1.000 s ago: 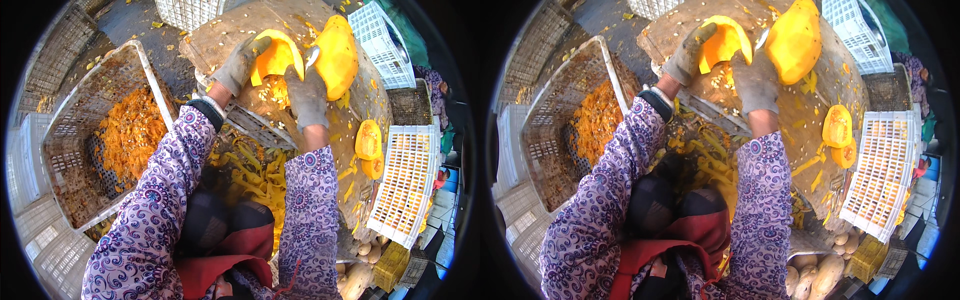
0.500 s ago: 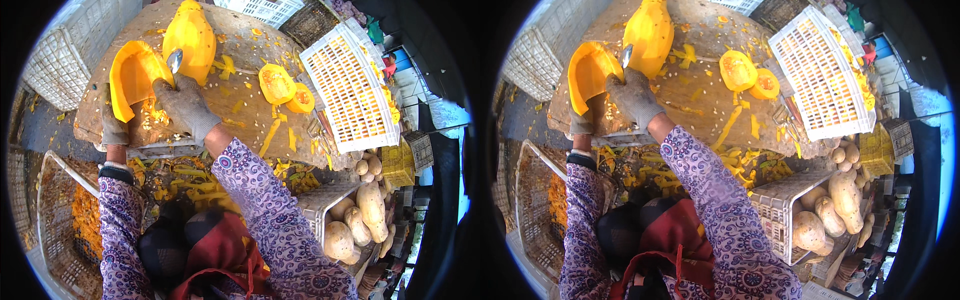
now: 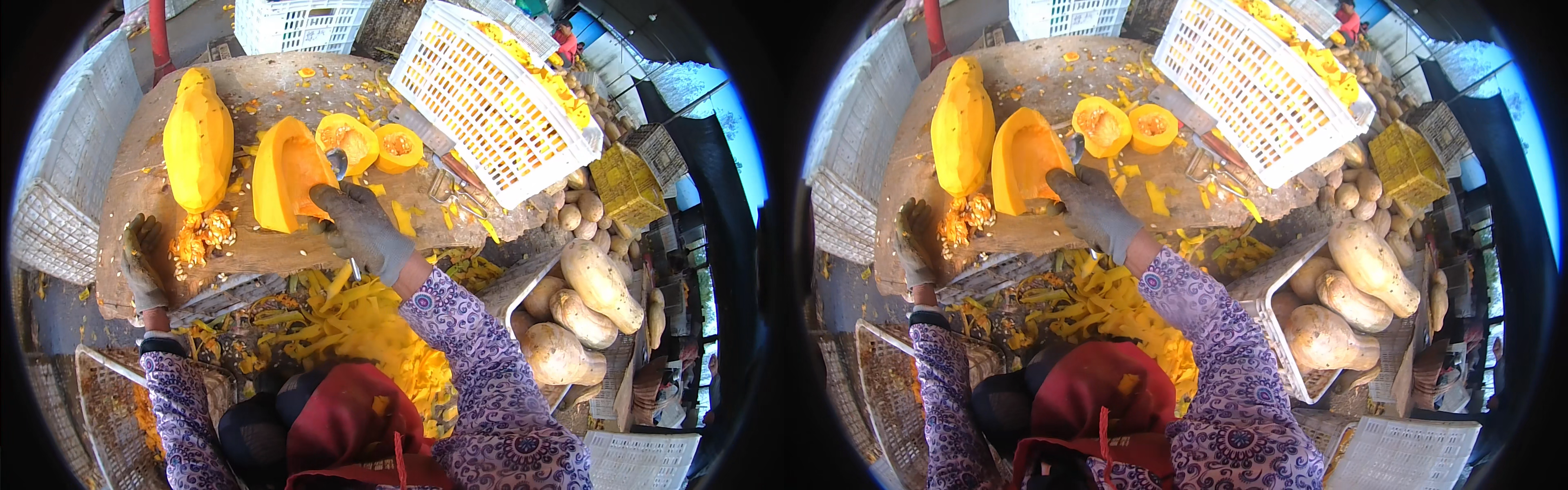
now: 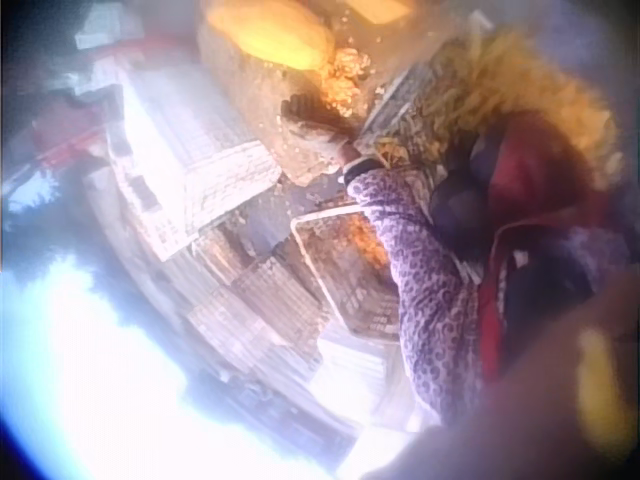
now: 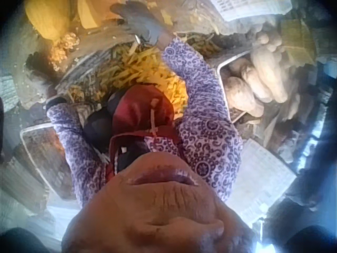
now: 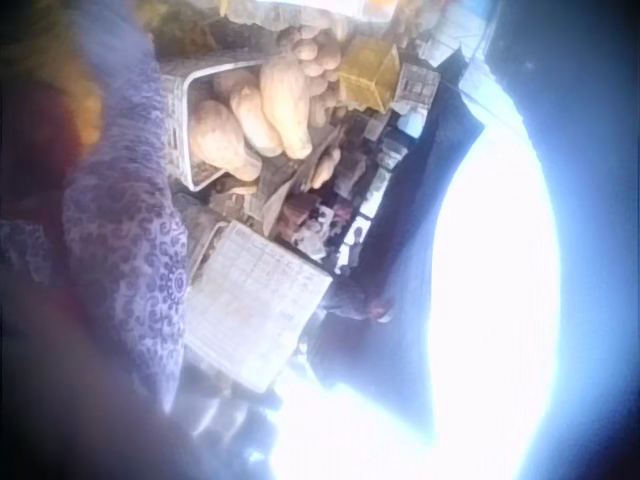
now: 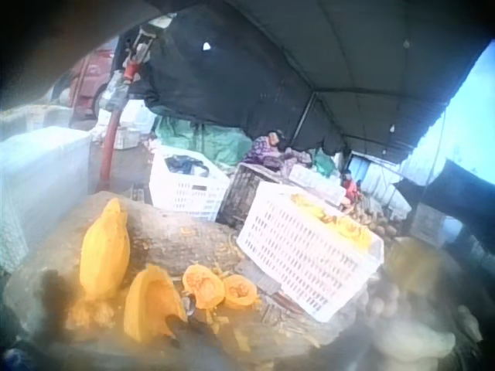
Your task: The person cuts a papaya in half, scoops out the seeds with a spoon, and places the seeds into a basket. The person repeats this process with multiple papayas, using a knife and spoon on a wooden board.
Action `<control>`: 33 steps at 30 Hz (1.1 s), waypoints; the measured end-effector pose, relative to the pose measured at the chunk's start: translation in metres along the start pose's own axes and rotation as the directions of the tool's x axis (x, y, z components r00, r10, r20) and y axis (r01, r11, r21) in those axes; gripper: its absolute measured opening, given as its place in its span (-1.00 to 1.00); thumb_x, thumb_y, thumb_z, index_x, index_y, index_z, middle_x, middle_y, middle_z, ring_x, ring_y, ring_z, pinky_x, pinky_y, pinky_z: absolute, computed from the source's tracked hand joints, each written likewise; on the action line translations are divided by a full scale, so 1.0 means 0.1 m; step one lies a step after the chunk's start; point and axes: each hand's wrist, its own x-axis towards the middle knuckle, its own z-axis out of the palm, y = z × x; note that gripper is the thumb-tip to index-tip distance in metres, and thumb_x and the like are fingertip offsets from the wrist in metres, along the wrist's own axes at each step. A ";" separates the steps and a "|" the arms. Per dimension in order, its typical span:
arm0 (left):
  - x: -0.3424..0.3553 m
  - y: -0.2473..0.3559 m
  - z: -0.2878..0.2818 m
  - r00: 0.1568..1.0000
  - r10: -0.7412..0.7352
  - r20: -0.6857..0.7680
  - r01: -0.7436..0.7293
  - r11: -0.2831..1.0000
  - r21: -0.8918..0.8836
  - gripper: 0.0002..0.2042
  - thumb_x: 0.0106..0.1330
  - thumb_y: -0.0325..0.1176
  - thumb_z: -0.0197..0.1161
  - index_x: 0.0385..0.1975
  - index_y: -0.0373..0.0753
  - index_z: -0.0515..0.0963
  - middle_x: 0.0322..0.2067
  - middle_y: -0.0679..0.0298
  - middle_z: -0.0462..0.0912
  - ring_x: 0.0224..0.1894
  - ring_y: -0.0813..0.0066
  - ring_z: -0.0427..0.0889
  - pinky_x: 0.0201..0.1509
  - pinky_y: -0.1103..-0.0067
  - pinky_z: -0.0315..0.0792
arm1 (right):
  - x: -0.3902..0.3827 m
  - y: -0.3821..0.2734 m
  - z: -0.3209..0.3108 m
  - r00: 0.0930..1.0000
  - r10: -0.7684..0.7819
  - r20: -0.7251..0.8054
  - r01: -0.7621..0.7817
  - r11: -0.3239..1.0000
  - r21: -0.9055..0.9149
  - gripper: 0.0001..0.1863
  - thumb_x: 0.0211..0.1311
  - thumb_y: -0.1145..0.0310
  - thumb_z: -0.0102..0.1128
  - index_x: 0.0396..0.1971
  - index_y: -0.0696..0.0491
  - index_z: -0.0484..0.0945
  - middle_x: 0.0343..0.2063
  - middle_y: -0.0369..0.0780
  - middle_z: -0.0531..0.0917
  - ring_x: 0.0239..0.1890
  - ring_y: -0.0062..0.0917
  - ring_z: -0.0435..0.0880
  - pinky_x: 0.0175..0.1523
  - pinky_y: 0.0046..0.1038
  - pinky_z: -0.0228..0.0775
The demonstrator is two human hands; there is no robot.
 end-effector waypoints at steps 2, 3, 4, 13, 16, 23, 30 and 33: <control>0.02 -0.02 -0.03 0.999 0.032 0.013 -0.032 0.999 0.043 -0.47 0.41 -0.04 -0.18 0.14 -0.40 0.24 0.05 -0.04 0.40 0.09 0.19 0.43 0.22 0.39 0.28 | -0.17 -0.10 -0.27 0.994 0.089 -0.071 -0.087 0.996 0.022 -0.59 0.25 0.08 0.02 -0.17 0.16 0.46 -0.50 -0.28 0.50 -0.57 -0.70 0.37 -0.49 -0.62 0.24; 0.03 -0.03 -0.04 1.000 0.017 0.008 -0.018 0.999 0.047 -0.47 0.40 -0.04 -0.19 0.15 -0.41 0.23 0.05 -0.05 0.40 0.09 0.19 0.43 0.23 0.40 0.27 | -0.21 -0.16 -0.40 0.983 0.175 -0.047 -0.166 0.974 0.153 -0.61 0.22 0.09 0.08 -0.17 0.13 0.43 -0.51 -0.26 0.50 -0.65 -0.73 0.31 -0.60 -0.65 0.15; 0.04 -0.03 -0.05 1.000 0.004 0.013 -0.004 0.999 0.044 -0.46 0.40 -0.04 -0.19 0.15 -0.41 0.22 0.05 -0.05 0.40 0.09 0.19 0.43 0.23 0.40 0.27 | -0.28 -0.21 -0.52 0.985 0.165 -0.050 -0.154 0.973 0.173 -0.62 0.22 0.09 0.09 -0.19 0.12 0.42 -0.52 -0.25 0.50 -0.68 -0.74 0.28 -0.63 -0.66 0.11; 0.08 -0.09 -0.16 0.999 -0.045 -0.017 0.046 0.995 0.089 -0.44 0.38 -0.03 -0.19 0.16 -0.41 0.21 0.07 -0.04 0.38 0.11 0.18 0.41 0.24 0.41 0.24 | -0.66 -0.75 -1.36 0.951 -0.055 -0.305 0.123 0.970 0.209 -0.73 0.36 0.15 -0.23 -0.12 0.01 0.31 -0.47 -0.25 0.48 -0.77 -0.80 0.09 -0.74 -0.76 -0.12; 0.10 -0.12 -0.18 1.000 -0.028 0.011 0.026 0.993 0.119 -0.44 0.39 -0.02 -0.21 0.16 -0.40 0.21 0.07 -0.03 0.37 0.11 0.18 0.41 0.24 0.40 0.25 | -0.69 -1.01 -1.65 0.911 -0.135 -0.390 0.239 0.943 0.233 -0.77 0.32 0.21 -0.15 -0.12 0.00 0.24 -0.54 -0.29 0.48 -0.80 -0.84 0.10 -0.77 -0.79 -0.14; 0.07 -0.05 -0.14 0.999 0.030 -0.039 -0.023 0.985 0.169 -0.51 0.41 -0.08 -0.11 0.09 -0.42 0.32 -0.03 0.00 0.49 0.04 0.25 0.48 0.20 0.42 0.29 | -0.76 -1.25 -1.98 0.881 -0.109 -0.461 0.208 0.964 0.168 -0.64 0.33 0.23 -0.24 0.06 0.06 0.19 -0.49 -0.21 0.46 -0.76 -0.80 0.13 -0.73 -0.75 -0.08; 0.04 0.01 -0.07 0.997 0.064 -0.047 -0.050 0.963 0.265 -0.54 0.41 -0.10 -0.11 0.06 -0.42 0.34 -0.06 0.01 0.51 0.01 0.26 0.50 0.17 0.43 0.31 | -0.85 -0.68 -1.61 0.920 0.197 -0.339 -0.150 0.976 0.160 -0.80 0.32 0.27 -0.23 -0.11 -0.09 0.31 -0.53 -0.33 0.45 -0.80 -0.83 0.08 -0.77 -0.78 -0.14; 0.03 0.01 -0.05 0.997 0.074 -0.032 -0.061 0.956 0.287 -0.54 0.41 -0.10 -0.11 0.06 -0.41 0.34 -0.05 0.00 0.50 0.00 0.26 0.50 0.15 0.42 0.33 | -0.82 -0.58 -1.47 0.925 0.275 -0.264 -0.236 0.957 0.168 -0.79 0.30 0.24 -0.15 -0.11 -0.07 0.33 -0.55 -0.35 0.44 -0.81 -0.84 0.08 -0.77 -0.79 -0.13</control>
